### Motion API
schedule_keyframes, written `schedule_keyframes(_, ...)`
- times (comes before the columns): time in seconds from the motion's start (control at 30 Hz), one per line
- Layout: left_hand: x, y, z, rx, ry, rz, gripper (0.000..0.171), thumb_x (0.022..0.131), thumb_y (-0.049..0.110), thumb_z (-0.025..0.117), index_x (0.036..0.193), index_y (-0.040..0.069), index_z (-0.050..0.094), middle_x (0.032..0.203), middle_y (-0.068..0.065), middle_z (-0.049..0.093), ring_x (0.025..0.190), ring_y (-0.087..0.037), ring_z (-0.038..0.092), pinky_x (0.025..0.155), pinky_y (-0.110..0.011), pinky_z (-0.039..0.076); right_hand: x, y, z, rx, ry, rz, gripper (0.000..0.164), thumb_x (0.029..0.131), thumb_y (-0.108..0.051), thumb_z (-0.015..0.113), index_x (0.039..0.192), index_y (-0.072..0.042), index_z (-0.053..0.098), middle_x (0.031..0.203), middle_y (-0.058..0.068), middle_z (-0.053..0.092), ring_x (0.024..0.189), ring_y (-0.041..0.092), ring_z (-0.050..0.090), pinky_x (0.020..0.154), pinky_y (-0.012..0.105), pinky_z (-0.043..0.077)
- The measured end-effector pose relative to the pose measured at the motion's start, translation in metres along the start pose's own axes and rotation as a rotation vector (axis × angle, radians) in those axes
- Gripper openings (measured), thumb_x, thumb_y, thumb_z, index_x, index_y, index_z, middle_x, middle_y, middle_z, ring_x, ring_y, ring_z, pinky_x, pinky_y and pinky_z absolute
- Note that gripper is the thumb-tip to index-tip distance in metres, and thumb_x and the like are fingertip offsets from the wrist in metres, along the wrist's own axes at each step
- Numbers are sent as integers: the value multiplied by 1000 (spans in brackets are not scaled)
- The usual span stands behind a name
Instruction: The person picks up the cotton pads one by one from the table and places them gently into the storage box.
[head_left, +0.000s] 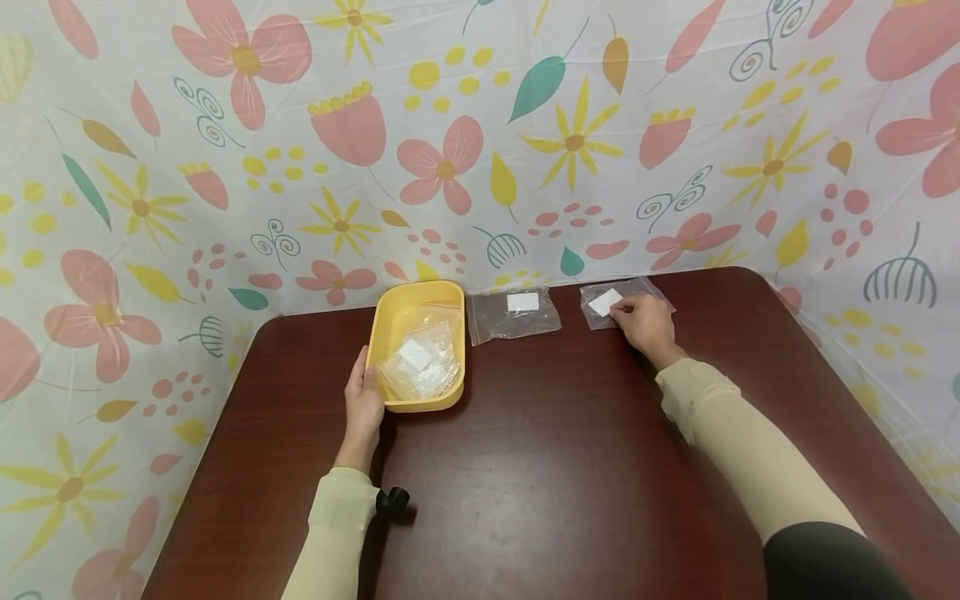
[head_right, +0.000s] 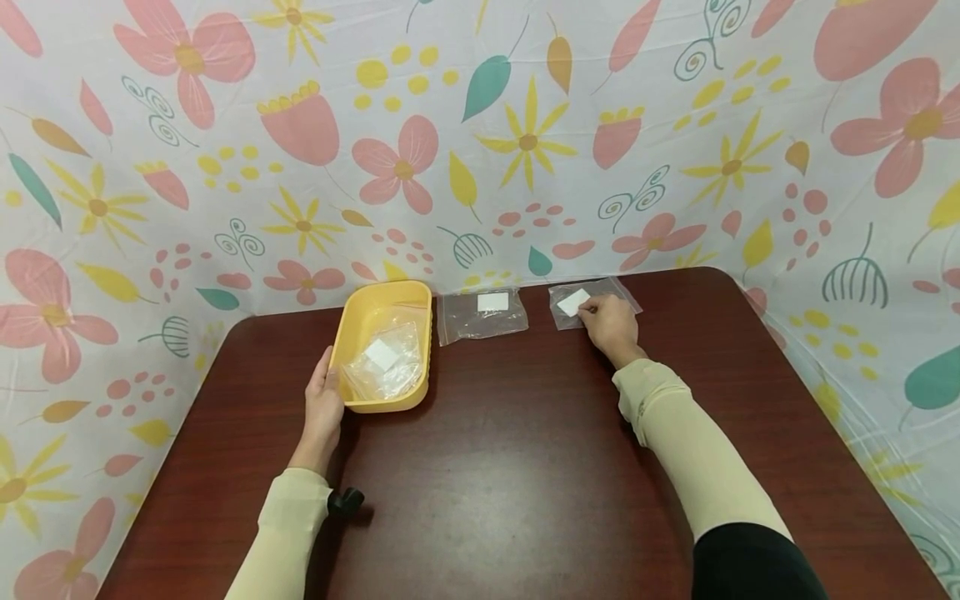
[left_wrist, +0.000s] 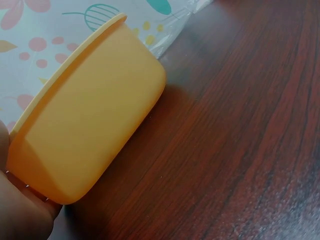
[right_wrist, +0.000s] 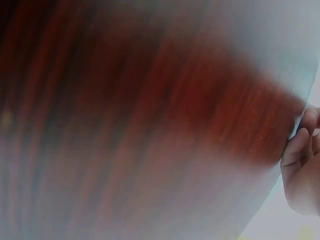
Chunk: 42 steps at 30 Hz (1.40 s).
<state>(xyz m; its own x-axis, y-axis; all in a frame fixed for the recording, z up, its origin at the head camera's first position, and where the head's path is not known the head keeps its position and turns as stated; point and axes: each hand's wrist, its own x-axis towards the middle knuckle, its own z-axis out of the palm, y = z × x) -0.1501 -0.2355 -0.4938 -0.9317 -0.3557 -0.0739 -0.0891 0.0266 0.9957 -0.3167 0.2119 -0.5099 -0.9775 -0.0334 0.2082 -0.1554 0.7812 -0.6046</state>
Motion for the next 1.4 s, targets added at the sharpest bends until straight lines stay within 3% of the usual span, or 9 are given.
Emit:
schedule_keyframes(0.43, 1, -2, 2, -7, 9, 13, 51, 112, 20, 31, 162, 15, 22, 163, -1, 25, 147, -17, 25, 118, -34, 24, -4, 1, -6, 12, 20, 18, 16, 95, -15, 70, 101, -4, 80, 99, 18, 74, 98, 38, 65, 86, 55, 50)
schedule_keyframes(0.67, -5, 5, 1, -9, -7, -2, 52, 112, 19, 30, 162, 16, 20, 164, -3, 22, 148, -19, 23, 118, -36, 24, -8, -2, -12, 26, -2, 61, 19, 97, -21, 69, 105, -7, 79, 99, 16, 74, 89, 31, 64, 75, 47, 49)
schedule_keyframes(0.93, -4, 3, 1, 5, -1, 4, 52, 112, 23, 31, 162, 18, 20, 164, -2, 23, 147, -20, 26, 118, -36, 26, -12, -9, -20, 64, 55, -23, 15, 94, -16, 73, 100, -5, 81, 86, 13, 75, 72, 25, 58, 65, 36, 45)
schedule_keyframes(1.23, -3, 1, 1, 18, 7, 0, 52, 112, 21, 31, 162, 18, 21, 164, -2, 24, 148, -20, 24, 119, -37, 24, -15, -22, -35, 102, 111, -117, 14, 92, -13, 75, 100, -4, 81, 87, 13, 75, 68, 22, 58, 60, 28, 44)
schedule_keyframes(1.4, -3, 1, 1, 19, 12, 2, 52, 112, 19, 31, 162, 16, 20, 164, -3, 24, 148, -20, 23, 119, -37, 23, -15, -37, -48, 129, 164, -181, 10, 90, -11, 77, 96, -4, 81, 78, 11, 74, 61, 16, 58, 55, 20, 41)
